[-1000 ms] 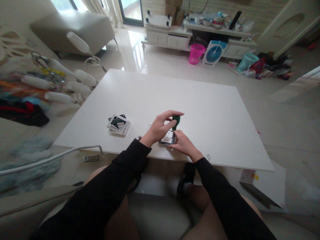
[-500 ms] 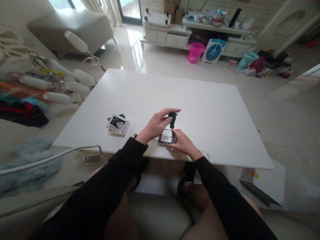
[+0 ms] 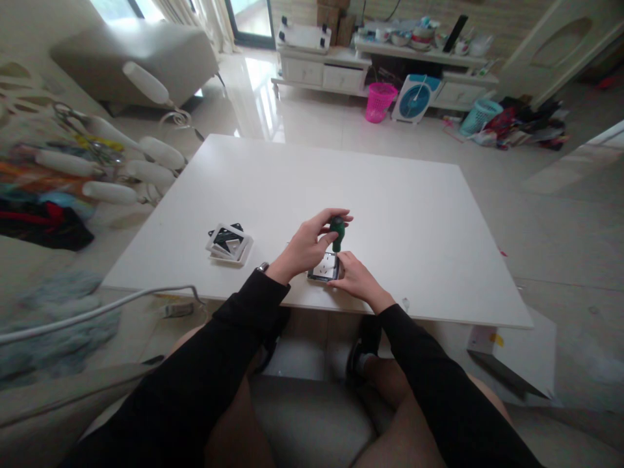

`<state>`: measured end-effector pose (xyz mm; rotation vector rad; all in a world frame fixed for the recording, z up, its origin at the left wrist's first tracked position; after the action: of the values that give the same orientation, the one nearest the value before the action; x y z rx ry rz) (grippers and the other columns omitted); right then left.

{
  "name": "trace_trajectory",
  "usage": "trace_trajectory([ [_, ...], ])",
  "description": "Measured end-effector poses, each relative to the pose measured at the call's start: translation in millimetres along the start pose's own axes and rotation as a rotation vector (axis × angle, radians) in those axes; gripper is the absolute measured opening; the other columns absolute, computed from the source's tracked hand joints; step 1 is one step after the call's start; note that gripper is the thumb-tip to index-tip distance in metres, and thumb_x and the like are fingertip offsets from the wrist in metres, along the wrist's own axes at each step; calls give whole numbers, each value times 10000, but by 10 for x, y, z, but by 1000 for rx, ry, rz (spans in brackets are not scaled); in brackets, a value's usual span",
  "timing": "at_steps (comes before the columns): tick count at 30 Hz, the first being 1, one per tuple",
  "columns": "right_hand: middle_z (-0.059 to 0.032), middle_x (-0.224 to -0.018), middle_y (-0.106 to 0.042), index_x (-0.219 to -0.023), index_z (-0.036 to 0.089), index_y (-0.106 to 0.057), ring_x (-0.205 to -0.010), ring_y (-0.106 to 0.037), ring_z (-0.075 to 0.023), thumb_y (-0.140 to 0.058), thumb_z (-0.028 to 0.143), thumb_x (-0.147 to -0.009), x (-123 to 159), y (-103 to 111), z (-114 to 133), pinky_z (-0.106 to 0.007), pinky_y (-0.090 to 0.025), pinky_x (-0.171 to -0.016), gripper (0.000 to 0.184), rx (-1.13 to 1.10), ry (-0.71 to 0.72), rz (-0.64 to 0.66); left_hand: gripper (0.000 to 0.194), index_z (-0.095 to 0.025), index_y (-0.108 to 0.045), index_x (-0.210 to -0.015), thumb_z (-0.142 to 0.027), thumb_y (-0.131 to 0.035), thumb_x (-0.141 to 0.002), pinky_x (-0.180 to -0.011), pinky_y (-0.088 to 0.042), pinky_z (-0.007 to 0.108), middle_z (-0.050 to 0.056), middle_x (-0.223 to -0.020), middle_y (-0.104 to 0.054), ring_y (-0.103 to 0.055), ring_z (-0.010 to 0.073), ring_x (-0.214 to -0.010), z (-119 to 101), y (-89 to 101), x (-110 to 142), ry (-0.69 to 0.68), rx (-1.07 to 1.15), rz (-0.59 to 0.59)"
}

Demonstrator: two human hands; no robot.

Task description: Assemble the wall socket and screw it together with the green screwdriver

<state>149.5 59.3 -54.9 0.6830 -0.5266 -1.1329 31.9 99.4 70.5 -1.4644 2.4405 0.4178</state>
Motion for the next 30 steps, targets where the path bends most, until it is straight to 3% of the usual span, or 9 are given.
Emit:
trace_trajectory([
  [5, -113, -1228, -599, -1277, 180, -578, -1148, -593, -284, -911, 267, -709, -3, -12, -15, -431, -511, -1026, 664, -2, 9, -2, 425, -232, -586, -1373, -149, -475, -972, -1060, -536, 424, 113, -1400, -638, -644, 234, -1266, -4, -18, 31, 17, 9, 25],
  [7, -115, -1219, -606, -1261, 175, -589, -1136, -599, -291, -915, 277, -703, -8, -17, -29, -437, -518, -1017, 654, -3, 0, -2, 383, -233, -617, -1333, -176, -510, -970, -1020, -548, 399, 102, -1334, -642, -642, 223, -1224, -47, -16, 33, 5, -71, 14],
  [12, -117, -1265, -613, -1324, 195, -574, -1170, -599, -311, -897, 273, -707, -20, -29, -52, -476, -506, -1044, 701, -32, 5, -2, 314, -229, -735, -1166, -276, -788, -860, -889, -568, 324, 60, -1107, -596, -621, 177, -1028, -207, 0, 22, -102, -281, -74],
  [18, -107, -1266, -617, -1353, 212, -565, -1169, -603, -307, -881, 285, -717, -24, -43, -67, -493, -491, -1065, 714, -49, 13, -2, 391, -252, -767, -1217, -177, -788, -834, -831, -593, 301, 23, -946, -596, -632, 147, -910, -205, -31, 10, -89, -222, -47],
  [24, -108, -1210, -613, -1218, 181, -615, -1120, -597, -297, -896, 267, -701, -22, -27, -52, -459, -514, -997, 594, -16, -6, 4, 510, -265, -691, -1346, -85, -628, -874, -949, -611, 359, 52, -1108, -716, -699, 175, -1050, -58, -49, 1, -8, -38, 40],
  [30, -89, -1143, -609, -1148, 184, -622, -1051, -596, -274, -900, 267, -698, -19, -3, -29, -425, -527, -939, 536, -8, 6, -17, 368, -253, -699, -1288, -145, -568, -962, -1029, -589, 372, 82, -1253, -713, -677, 191, -1171, -103, -95, 43, -30, -34, 63],
])
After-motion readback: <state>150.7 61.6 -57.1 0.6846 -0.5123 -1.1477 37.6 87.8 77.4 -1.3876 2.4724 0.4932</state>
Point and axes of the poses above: each hand's wrist, its own x-axis away from the middle knuckle, its own y-axis out of the back of the hand, z = x × y, the point moved 9 cm from there along -x, towards the middle knuckle
